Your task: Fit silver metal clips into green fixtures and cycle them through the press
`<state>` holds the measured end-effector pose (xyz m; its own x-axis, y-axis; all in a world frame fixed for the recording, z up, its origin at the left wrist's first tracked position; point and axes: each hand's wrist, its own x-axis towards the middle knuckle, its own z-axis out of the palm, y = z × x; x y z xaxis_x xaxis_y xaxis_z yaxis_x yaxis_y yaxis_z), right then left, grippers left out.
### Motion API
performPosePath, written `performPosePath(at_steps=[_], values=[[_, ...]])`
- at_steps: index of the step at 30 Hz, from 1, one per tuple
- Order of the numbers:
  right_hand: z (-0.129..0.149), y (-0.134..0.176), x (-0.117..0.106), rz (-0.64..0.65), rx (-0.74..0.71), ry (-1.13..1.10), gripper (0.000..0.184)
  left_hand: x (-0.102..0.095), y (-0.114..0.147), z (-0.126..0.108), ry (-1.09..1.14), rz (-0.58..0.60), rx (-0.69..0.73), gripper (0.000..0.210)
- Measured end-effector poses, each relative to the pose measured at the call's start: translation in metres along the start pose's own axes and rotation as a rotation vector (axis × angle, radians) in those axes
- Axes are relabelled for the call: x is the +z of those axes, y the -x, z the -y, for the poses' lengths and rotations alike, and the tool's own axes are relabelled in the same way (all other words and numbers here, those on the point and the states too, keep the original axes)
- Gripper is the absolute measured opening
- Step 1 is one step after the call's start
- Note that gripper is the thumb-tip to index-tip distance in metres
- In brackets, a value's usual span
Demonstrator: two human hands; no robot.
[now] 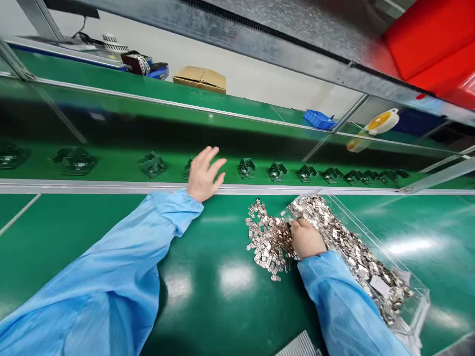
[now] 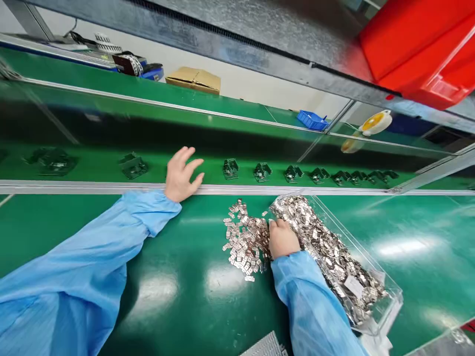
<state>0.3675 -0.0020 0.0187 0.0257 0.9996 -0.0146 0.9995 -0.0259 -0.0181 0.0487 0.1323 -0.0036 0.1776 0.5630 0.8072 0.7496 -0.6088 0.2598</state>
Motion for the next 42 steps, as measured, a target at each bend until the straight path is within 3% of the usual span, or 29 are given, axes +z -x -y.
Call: performPosePath(at_steps=[3,5,7,9,12,15,18,21,24,28,31,34,37,42], values=[[-0.011,0.012,0.002,-0.062,0.027,-0.138,0.035,-0.023,0.004,0.032,-0.074,-0.075,-0.230,0.054],[-0.017,0.023,0.001,-0.123,0.069,-0.247,0.032,-0.025,0.002,0.048,0.005,-0.010,-0.362,0.055],[-0.019,0.038,-0.002,-0.186,0.119,-0.371,0.027,-0.021,0.000,0.057,0.097,0.063,-0.425,0.047],[-0.019,0.057,-0.005,-0.231,0.163,-0.521,0.022,-0.018,0.000,0.055,0.117,0.061,-0.416,0.036],[-0.012,0.090,-0.010,-0.258,0.192,-0.747,0.022,-0.027,0.010,0.033,0.085,-0.073,-0.326,0.028],[0.001,0.124,-0.016,-0.263,0.203,-0.994,0.027,-0.049,0.035,-0.007,0.130,-0.140,-0.207,0.027],[0.016,0.150,-0.020,-0.222,0.242,-1.272,0.025,-0.073,0.065,-0.050,0.202,-0.020,-0.109,0.023],[0.030,0.166,-0.022,-0.202,0.281,-1.370,0.024,-0.093,0.087,-0.079,0.235,0.119,-0.067,0.017],[0.037,0.179,-0.021,-0.245,0.293,-1.361,0.023,-0.111,0.101,-0.084,0.278,0.253,-0.105,0.040],[0.037,0.203,-0.018,-0.345,0.379,-1.394,0.026,-0.132,0.116,-0.066,0.357,0.489,-0.185,0.098],[0.037,0.221,-0.014,-0.367,0.487,-1.430,0.036,-0.139,0.120,-0.052,0.336,0.665,-0.220,0.120],[0.046,0.234,-0.010,-0.351,0.500,-1.453,0.036,-0.137,0.113,-0.049,0.311,0.782,-0.225,0.111],[0.063,0.241,-0.006,-0.348,0.457,-1.492,0.032,-0.133,0.105,-0.064,0.377,0.773,-0.193,0.084],[0.088,0.242,0.001,-0.369,0.481,-1.585,0.030,-0.117,0.114,-0.138,0.824,0.625,-0.330,0.055]])
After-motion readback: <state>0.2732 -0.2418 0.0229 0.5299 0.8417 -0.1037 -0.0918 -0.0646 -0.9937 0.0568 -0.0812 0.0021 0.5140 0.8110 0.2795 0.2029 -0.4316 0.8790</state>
